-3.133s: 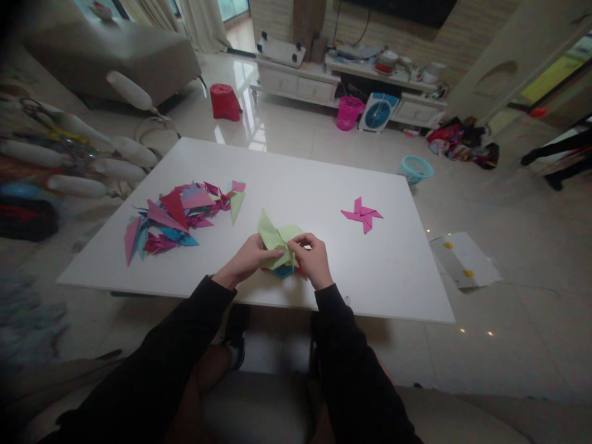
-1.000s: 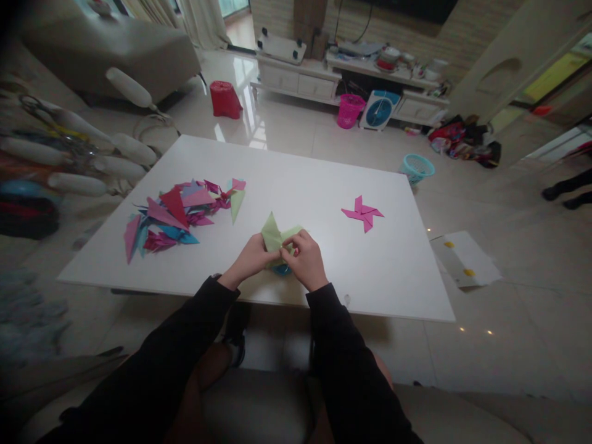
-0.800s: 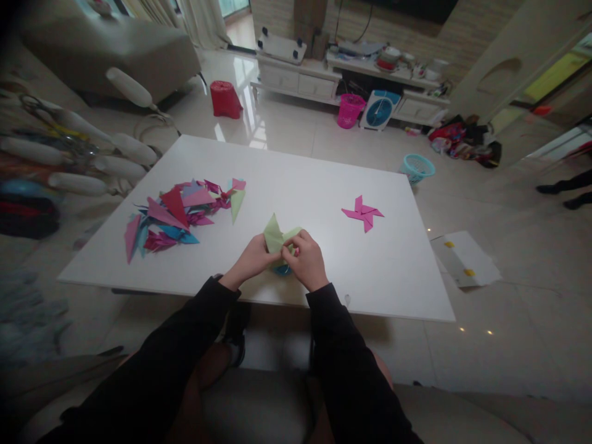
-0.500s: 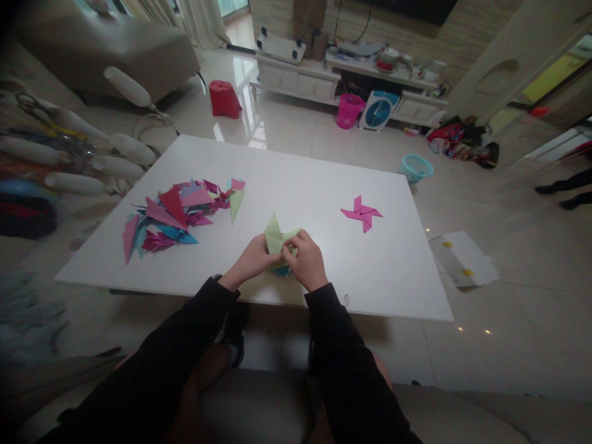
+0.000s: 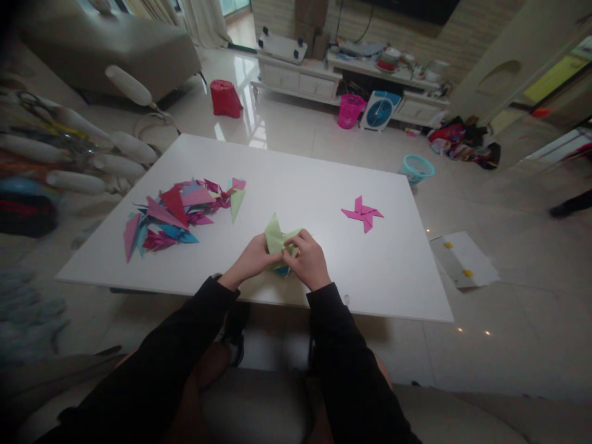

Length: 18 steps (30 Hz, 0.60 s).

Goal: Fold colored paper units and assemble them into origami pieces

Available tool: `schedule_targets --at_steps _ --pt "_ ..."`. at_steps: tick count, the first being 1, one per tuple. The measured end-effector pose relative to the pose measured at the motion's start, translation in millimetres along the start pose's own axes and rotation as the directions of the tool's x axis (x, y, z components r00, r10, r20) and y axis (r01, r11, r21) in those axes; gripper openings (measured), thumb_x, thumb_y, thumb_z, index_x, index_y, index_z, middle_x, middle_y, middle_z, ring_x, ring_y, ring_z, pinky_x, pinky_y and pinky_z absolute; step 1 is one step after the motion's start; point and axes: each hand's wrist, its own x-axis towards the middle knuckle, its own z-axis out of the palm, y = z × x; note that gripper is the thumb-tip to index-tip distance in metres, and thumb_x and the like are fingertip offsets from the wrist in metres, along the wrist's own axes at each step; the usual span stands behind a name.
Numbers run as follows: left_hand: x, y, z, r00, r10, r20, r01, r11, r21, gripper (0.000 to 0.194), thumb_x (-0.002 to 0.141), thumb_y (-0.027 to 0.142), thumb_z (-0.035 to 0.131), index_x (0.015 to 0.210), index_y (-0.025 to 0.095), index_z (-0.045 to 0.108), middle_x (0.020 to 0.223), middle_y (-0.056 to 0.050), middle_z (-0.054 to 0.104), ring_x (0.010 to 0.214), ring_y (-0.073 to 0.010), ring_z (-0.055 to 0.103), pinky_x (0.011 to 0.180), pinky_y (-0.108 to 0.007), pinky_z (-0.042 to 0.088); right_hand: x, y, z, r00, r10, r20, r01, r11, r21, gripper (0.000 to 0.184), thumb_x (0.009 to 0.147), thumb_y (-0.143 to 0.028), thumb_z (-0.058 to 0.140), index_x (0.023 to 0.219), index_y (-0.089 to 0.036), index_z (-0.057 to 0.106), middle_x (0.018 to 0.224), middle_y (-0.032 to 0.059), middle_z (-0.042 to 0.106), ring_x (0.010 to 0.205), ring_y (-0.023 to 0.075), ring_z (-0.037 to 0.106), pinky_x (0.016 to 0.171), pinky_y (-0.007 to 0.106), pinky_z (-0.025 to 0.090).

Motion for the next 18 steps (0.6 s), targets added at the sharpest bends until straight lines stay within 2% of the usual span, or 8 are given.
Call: schedule_targets --at_steps 4,9,14,18 --pt "-0.8 3.6 0.2 1.000 -0.025 -0.012 0.025 1.000 0.000 0.032 0.071 0.024 0.070 0.100 0.011 0.074 0.096 -0.009 0.076 0.088 -0.0216 0.069 0.079 -0.028 0.054 0.5 -2.6 -1.1 1.000 -0.001 -0.016 0.001 1.000 0.006 0.006 0.082 -0.014 0.068 0.082 -0.021 0.067 0.086 0.0012 0.054 0.076 0.0164 0.056 0.067 0.029 0.043" --pt "-0.2 1.7 0.1 1.000 0.005 -0.006 -0.005 1.000 0.016 0.029 0.073 0.027 0.069 0.097 0.011 0.074 0.094 -0.007 0.076 0.085 -0.0209 0.068 0.076 -0.028 0.053 1.6 -6.9 -1.5 1.000 0.013 -0.003 -0.013 0.999 0.032 0.011 0.083 -0.013 0.066 0.075 -0.021 0.064 0.083 0.0005 0.053 0.073 0.0155 0.053 0.066 0.029 0.042" --pt "0.7 -3.3 -1.9 0.999 -0.009 -0.048 0.014 0.994 0.106 0.022 0.073 0.028 0.069 0.086 0.011 0.073 0.080 -0.004 0.073 0.073 -0.0176 0.064 0.067 -0.026 0.049 1.8 -3.8 -1.4 0.996 0.048 0.070 -0.055 0.994 0.099 0.010 0.084 -0.017 0.065 0.076 -0.021 0.062 0.083 0.0004 0.053 0.070 0.0150 0.052 0.066 0.030 0.041" --pt "1.1 -5.2 -3.1 0.999 0.022 -0.050 -0.016 0.993 0.114 0.026 0.073 0.030 0.070 0.093 0.012 0.073 0.086 -0.004 0.074 0.080 -0.0192 0.065 0.073 -0.028 0.050 1.8 -0.4 -1.2 0.992 0.019 0.128 -0.031 0.995 0.100 0.009 0.088 -0.019 0.062 0.079 -0.020 0.062 0.084 0.0008 0.052 0.074 0.0158 0.053 0.068 0.030 0.041"
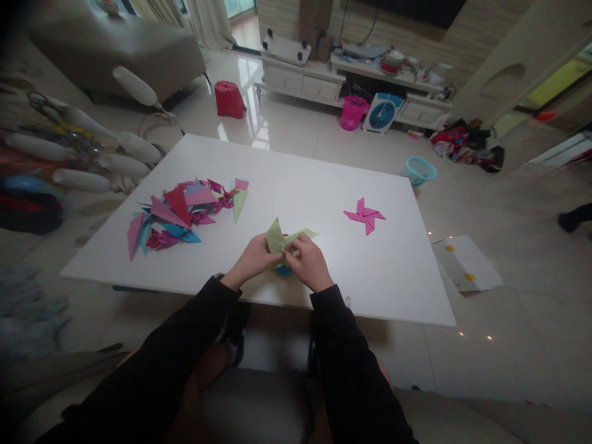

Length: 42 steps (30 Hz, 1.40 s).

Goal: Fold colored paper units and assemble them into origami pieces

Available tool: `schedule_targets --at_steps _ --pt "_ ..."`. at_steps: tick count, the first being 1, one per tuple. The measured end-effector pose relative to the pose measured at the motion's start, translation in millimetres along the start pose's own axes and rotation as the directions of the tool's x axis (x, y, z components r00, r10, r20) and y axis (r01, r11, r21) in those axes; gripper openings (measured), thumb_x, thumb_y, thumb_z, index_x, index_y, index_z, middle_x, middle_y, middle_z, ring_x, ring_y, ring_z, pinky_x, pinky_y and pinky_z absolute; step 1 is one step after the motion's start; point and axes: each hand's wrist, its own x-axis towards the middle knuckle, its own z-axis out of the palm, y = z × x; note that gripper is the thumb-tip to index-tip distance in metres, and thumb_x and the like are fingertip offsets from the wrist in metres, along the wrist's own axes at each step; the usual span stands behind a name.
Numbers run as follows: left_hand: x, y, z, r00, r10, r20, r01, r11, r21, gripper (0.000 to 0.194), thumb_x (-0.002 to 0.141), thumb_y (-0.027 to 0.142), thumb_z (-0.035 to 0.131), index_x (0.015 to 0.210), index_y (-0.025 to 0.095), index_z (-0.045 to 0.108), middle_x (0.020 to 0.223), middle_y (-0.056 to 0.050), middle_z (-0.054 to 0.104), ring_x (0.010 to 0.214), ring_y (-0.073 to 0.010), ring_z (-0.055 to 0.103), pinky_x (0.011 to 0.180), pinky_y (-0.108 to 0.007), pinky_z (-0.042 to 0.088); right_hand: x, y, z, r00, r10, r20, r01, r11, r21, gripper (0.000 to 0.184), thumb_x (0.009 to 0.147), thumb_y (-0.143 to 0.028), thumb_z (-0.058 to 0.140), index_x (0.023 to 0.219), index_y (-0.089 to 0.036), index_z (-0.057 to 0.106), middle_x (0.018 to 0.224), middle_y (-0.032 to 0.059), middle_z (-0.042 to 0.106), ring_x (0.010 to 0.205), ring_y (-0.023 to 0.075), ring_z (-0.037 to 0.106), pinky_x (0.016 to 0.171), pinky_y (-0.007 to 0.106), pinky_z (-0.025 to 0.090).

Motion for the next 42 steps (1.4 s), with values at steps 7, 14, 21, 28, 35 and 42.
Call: schedule_targets --at_steps 7,14,21,28,35,42 --pt "-2.5 4.3 -0.3 0.997 0.022 -0.067 -0.021 0.999 0.028 0.023 0.074 0.025 0.069 0.094 0.015 0.069 0.084 0.000 0.071 0.077 -0.0169 0.061 0.070 -0.026 0.047 0.2 -0.6 0.3 0.999 -0.017 0.044 0.018 1.000 -0.017 0.011 0.090 -0.020 0.058 0.079 -0.021 0.059 0.087 0.0017 0.052 0.077 0.0166 0.053 0.070 0.030 0.041" --pt "-4.9 9.8 -0.8 0.996 0.050 -0.080 -0.049 0.999 0.023 0.012 0.074 0.019 0.066 0.086 0.018 0.064 0.072 0.005 0.063 0.066 -0.0122 0.056 0.061 -0.022 0.040 -1.2 0.3 3.2 1.000 0.009 0.027 -0.006 0.995 -0.101 0.013 0.091 -0.022 0.057 0.078 -0.021 0.057 0.087 0.0017 0.054 0.078 0.0169 0.055 0.069 0.030 0.041" --pt "-6.2 13.8 -0.1 0.995 0.027 -0.099 -0.024 0.999 0.037 0.023 0.074 0.019 0.067 0.097 0.018 0.067 0.079 0.003 0.068 0.070 -0.0127 0.060 0.064 -0.022 0.042 -1.8 -2.3 5.8 0.999 0.035 -0.034 -0.039 0.990 -0.139 0.013 0.088 -0.020 0.061 0.076 -0.022 0.060 0.083 0.0009 0.055 0.075 0.0166 0.056 0.068 0.030 0.041" --pt "-4.9 12.3 -0.1 0.994 0.005 -0.110 0.001 0.999 0.053 0.024 0.074 0.023 0.070 0.097 0.018 0.067 0.083 0.002 0.070 0.075 -0.0150 0.063 0.068 -0.023 0.044 -0.9 -4.2 3.0 0.989 0.044 -0.140 -0.065 0.987 -0.148 0.011 0.083 -0.018 0.066 0.074 -0.022 0.063 0.079 0.0003 0.054 0.070 0.0162 0.053 0.066 0.030 0.042" --pt "-2.3 7.7 -0.5 0.990 -0.004 -0.144 0.008 1.000 0.030 0.026 0.071 0.026 0.073 0.095 0.016 0.067 0.085 0.000 0.070 0.076 -0.0157 0.063 0.069 -0.025 0.046 -0.2 -5.0 -3.9 0.976 0.014 -0.219 -0.024 0.999 -0.040 0.006 0.082 -0.015 0.064 0.079 -0.021 0.067 0.077 -0.0006 0.052 0.069 0.0153 0.052 0.064 0.029 0.041" --pt "-1.1 4.2 0.6 0.994 -0.032 -0.101 0.029 0.999 -0.037 0.032 0.068 0.022 0.073 0.099 0.015 0.068 0.090 -0.001 0.072 0.081 -0.0170 0.065 0.074 -0.026 0.049 -0.4 -4.6 3.4 0.994 0.029 -0.110 -0.033 0.999 -0.042 0.006 0.082 -0.019 0.068 0.077 -0.022 0.067 0.084 0.0017 0.056 0.074 0.0168 0.055 0.067 0.030 0.043"
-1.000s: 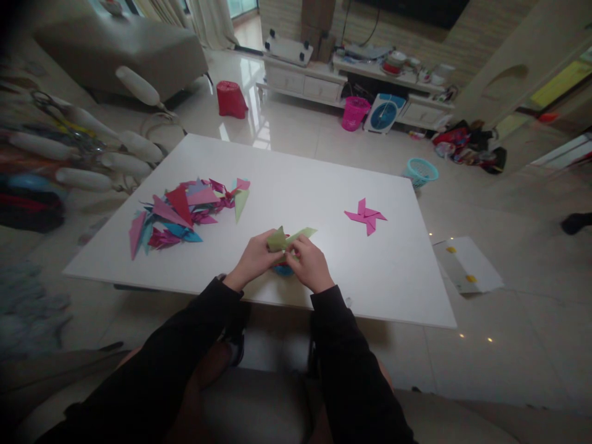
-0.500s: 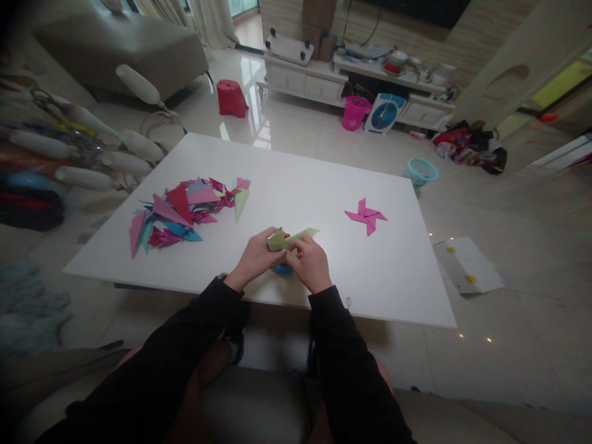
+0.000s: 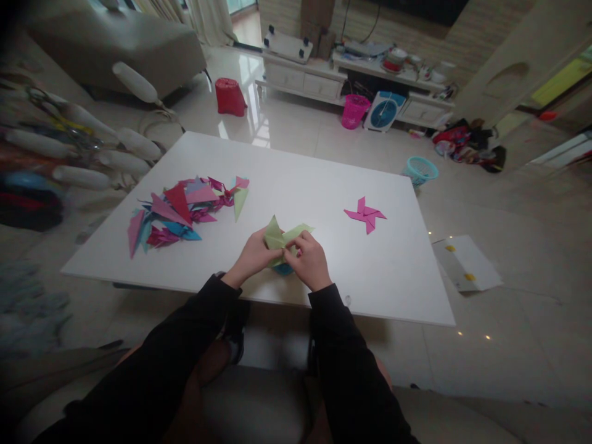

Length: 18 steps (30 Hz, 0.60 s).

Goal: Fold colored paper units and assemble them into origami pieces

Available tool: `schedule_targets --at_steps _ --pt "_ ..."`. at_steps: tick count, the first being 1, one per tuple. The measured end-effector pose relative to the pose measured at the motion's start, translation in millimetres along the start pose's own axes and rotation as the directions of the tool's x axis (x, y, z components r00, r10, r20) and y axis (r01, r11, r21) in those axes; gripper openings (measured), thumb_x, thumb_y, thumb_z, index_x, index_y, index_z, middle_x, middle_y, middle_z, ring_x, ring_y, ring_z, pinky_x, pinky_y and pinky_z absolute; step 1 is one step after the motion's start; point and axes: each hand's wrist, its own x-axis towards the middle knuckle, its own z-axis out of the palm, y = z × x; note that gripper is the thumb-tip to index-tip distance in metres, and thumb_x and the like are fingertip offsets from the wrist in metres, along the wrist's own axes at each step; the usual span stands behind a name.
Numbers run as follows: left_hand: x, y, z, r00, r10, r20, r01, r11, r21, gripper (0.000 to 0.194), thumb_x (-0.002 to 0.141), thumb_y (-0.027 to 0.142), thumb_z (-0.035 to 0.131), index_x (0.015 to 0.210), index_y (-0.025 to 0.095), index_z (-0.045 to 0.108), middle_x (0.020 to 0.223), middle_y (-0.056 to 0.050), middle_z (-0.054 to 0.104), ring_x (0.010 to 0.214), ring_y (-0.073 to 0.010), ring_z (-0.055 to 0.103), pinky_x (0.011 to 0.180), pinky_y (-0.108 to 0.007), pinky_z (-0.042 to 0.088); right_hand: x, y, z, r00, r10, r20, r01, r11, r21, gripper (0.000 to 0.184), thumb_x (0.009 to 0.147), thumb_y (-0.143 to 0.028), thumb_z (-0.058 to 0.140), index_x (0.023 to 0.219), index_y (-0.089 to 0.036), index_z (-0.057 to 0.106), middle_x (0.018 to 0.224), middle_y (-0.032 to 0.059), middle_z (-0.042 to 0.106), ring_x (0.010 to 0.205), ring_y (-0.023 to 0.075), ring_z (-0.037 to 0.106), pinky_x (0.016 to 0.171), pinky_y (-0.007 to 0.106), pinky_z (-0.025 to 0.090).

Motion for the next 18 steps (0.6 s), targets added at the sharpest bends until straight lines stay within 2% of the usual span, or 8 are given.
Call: schedule_targets --at_steps 3,7,10,12,15,17,18 --pt "-1.3 0.8 1.3 0.999 -0.005 0.044 0.006 1.000 -0.022 0.032 0.071 0.025 0.072 0.101 0.015 0.069 0.092 -0.003 0.073 0.081 -0.0174 0.066 0.075 -0.027 0.050 0.3 0.5 0.7 1.000 0.009 -0.022 -0.009 1.000 -0.025 0.010 0.082 -0.018 0.067 0.074 -0.022 0.064 0.081 0.0009 0.054 0.075 0.0173 0.055 0.069 0.031 0.043" --pt "-1.6 2.5 3.4 0.995 -0.032 0.097 0.039 0.996 -0.075 0.036 0.070 0.026 0.075 0.104 0.013 0.071 0.094 -0.005 0.075 0.083 -0.0197 0.068 0.078 -0.029 0.053 0.7 -0.2 -1.7 0.991 0.040 -0.130 -0.051 0.996 -0.078 0.008 0.081 -0.017 0.065 0.077 -0.022 0.060 0.078 -0.0013 0.050 0.073 0.0169 0.052 0.070 0.031 0.041" --pt "-0.8 3.6 3.5 0.987 -0.126 0.096 0.141 0.974 -0.175 0.042 0.065 0.027 0.082 0.103 0.011 0.073 0.097 -0.008 0.077 0.088 -0.0225 0.071 0.081 -0.033 0.056 1.8 -0.8 -4.7 0.966 0.082 -0.244 -0.101 0.993 -0.065 0.007 0.081 -0.020 0.064 0.081 -0.023 0.058 0.075 -0.0024 0.048 0.070 0.0168 0.048 0.067 0.031 0.039" --pt "-0.4 4.2 2.9 0.971 -0.223 0.090 0.241 0.912 -0.332 0.048 0.061 0.028 0.086 0.104 0.010 0.073 0.103 -0.011 0.077 0.091 -0.0240 0.072 0.083 -0.035 0.057 2.9 0.9 -6.6 0.934 0.147 -0.326 -0.154 0.988 0.002 0.008 0.083 -0.024 0.064 0.083 -0.023 0.056 0.075 -0.0028 0.048 0.069 0.0165 0.047 0.066 0.030 0.039" --pt "-0.1 5.6 1.6 0.937 -0.317 0.146 0.340 0.728 -0.596 0.056 0.059 0.028 0.090 0.109 0.010 0.072 0.113 -0.015 0.075 0.092 -0.0251 0.073 0.084 -0.037 0.059 5.0 8.9 -8.3 0.864 0.293 -0.409 -0.259 0.956 0.138 0.016 0.083 -0.034 0.065 0.084 -0.023 0.053 0.077 -0.0014 0.053 0.071 0.0168 0.050 0.068 0.030 0.042" --pt "0.1 7.1 0.4 0.921 -0.318 0.224 0.380 0.611 -0.694 0.057 0.060 0.028 0.090 0.111 0.010 0.071 0.114 -0.016 0.075 0.091 -0.0247 0.074 0.084 -0.037 0.060 6.4 15.7 -8.5 0.823 0.425 -0.377 -0.340 0.900 0.273 0.024 0.082 -0.044 0.064 0.085 -0.023 0.053 0.083 0.0019 0.059 0.077 0.0182 0.055 0.070 0.031 0.044" --pt "0.2 7.9 -0.2 0.914 -0.312 0.258 0.398 0.572 -0.717 0.056 0.062 0.028 0.090 0.111 0.010 0.072 0.114 -0.016 0.075 0.089 -0.0242 0.074 0.083 -0.037 0.061 7.1 18.4 -8.4 0.807 0.501 -0.314 -0.384 0.848 0.365 0.028 0.083 -0.049 0.062 0.086 -0.023 0.054 0.085 0.0036 0.062 0.079 0.0189 0.057 0.069 0.031 0.046"
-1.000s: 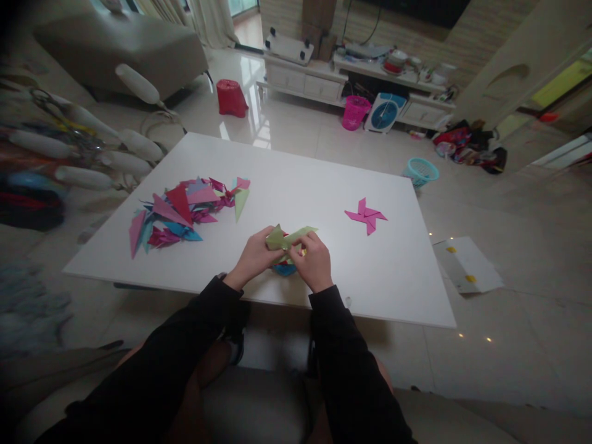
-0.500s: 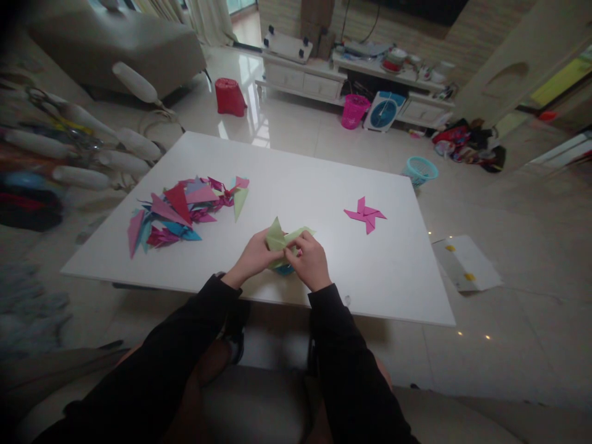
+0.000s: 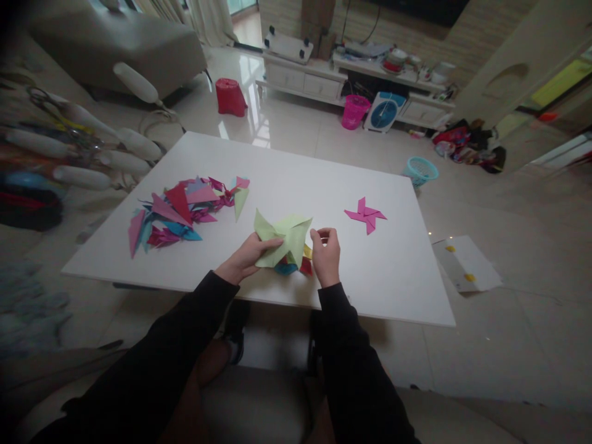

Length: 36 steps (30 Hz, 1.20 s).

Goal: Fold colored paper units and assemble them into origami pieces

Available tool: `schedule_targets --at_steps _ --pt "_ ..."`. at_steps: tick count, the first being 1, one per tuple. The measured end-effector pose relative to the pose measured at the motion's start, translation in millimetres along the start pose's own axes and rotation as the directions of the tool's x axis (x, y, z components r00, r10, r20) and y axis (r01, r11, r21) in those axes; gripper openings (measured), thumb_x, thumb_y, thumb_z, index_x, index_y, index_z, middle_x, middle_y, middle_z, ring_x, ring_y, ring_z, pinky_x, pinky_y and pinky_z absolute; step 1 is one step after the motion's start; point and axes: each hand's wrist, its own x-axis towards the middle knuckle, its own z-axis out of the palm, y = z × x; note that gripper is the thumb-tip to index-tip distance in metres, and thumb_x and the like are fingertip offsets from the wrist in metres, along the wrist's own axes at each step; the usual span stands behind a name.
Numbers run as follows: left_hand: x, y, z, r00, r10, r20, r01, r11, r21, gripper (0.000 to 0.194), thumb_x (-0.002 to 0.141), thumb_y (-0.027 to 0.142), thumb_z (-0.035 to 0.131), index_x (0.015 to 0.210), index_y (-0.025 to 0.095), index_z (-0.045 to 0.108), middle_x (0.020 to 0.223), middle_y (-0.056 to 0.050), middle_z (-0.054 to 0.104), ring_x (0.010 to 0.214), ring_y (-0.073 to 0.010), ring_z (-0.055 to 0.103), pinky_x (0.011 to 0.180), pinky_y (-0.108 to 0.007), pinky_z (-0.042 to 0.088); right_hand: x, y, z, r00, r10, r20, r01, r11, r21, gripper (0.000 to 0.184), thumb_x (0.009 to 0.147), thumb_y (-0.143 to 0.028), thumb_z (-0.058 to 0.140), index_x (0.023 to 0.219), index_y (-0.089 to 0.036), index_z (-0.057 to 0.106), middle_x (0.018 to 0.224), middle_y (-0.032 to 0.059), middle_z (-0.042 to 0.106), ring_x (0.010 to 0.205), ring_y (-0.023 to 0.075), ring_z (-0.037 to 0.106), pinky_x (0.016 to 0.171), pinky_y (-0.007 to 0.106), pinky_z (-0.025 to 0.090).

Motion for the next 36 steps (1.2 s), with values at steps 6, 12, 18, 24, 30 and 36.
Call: schedule_targets --at_steps 6,12,18,24,30,36 --pt "-1.1 1.4 -0.8 0.998 -0.046 0.053 0.045 0.999 0.019 0.058 0.061 0.027 0.091 0.113 0.010 0.072 0.115 -0.016 0.075 0.090 -0.0238 0.074 0.082 -0.035 0.060 -2.1 -5.9 2.9 0.845 0.312 0.435 -0.480 0.802 0.357 0.046 0.077 -0.065 0.063 0.086 -0.020 0.064 0.078 0.0058 0.071 0.065 0.0199 0.064 0.056 0.031 0.047" --pt "-0.8 -1.3 -1.7 1.000 -0.019 0.009 0.017 0.993 0.120 0.060 0.057 0.027 0.093 0.111 0.011 0.073 0.118 -0.016 0.074 0.093 -0.0235 0.074 0.084 -0.035 0.059 -6.3 -9.7 5.4 0.913 0.248 0.324 -0.379 0.809 0.449 0.035 0.061 -0.037 0.084 0.089 -0.020 0.073 0.089 0.0030 0.077 0.079 0.0192 0.069 0.072 0.031 0.054" --pt "0.1 -0.7 -0.8 0.998 -0.024 -0.052 0.029 0.995 0.096 0.056 0.059 0.034 0.092 0.106 0.010 0.074 0.113 -0.017 0.076 0.089 -0.0242 0.074 0.082 -0.036 0.059 -5.5 -7.2 3.9 0.920 0.280 0.274 -0.378 0.816 0.437 0.030 0.058 -0.031 0.085 0.084 -0.020 0.076 0.087 0.0012 0.077 0.078 0.0180 0.068 0.069 0.028 0.053" --pt "-0.4 -0.9 -1.1 0.998 -0.038 -0.044 0.042 0.993 0.110 0.057 0.058 0.033 0.093 0.107 0.011 0.075 0.113 -0.016 0.076 0.092 -0.0253 0.073 0.084 -0.037 0.059 -6.1 -8.0 4.7 0.902 0.254 0.349 -0.400 0.799 0.450 0.030 0.061 -0.035 0.087 0.086 -0.020 0.078 0.090 0.0026 0.079 0.082 0.0188 0.070 0.078 0.031 0.055" --pt "0.2 -2.7 -2.1 0.998 -0.039 -0.042 0.042 0.995 0.090 0.058 0.057 0.027 0.093 0.110 0.011 0.075 0.115 -0.014 0.076 0.091 -0.0220 0.073 0.087 -0.035 0.057 -5.3 -9.9 3.8 0.903 0.289 0.316 -0.413 0.785 0.461 0.033 0.057 -0.036 0.090 0.081 -0.018 0.078 0.087 0.0040 0.078 0.079 0.0189 0.070 0.076 0.031 0.055" --pt "1.1 -2.8 -3.7 0.998 -0.021 -0.058 0.029 0.990 0.136 0.056 0.056 0.027 0.094 0.106 0.011 0.077 0.108 -0.014 0.077 0.082 -0.0189 0.071 0.074 -0.029 0.056 -5.5 -11.6 2.3 0.898 0.272 0.346 -0.421 0.762 0.491 0.033 0.056 -0.037 0.092 0.078 -0.017 0.078 0.083 0.0042 0.078 0.073 0.0172 0.069 0.073 0.029 0.054"
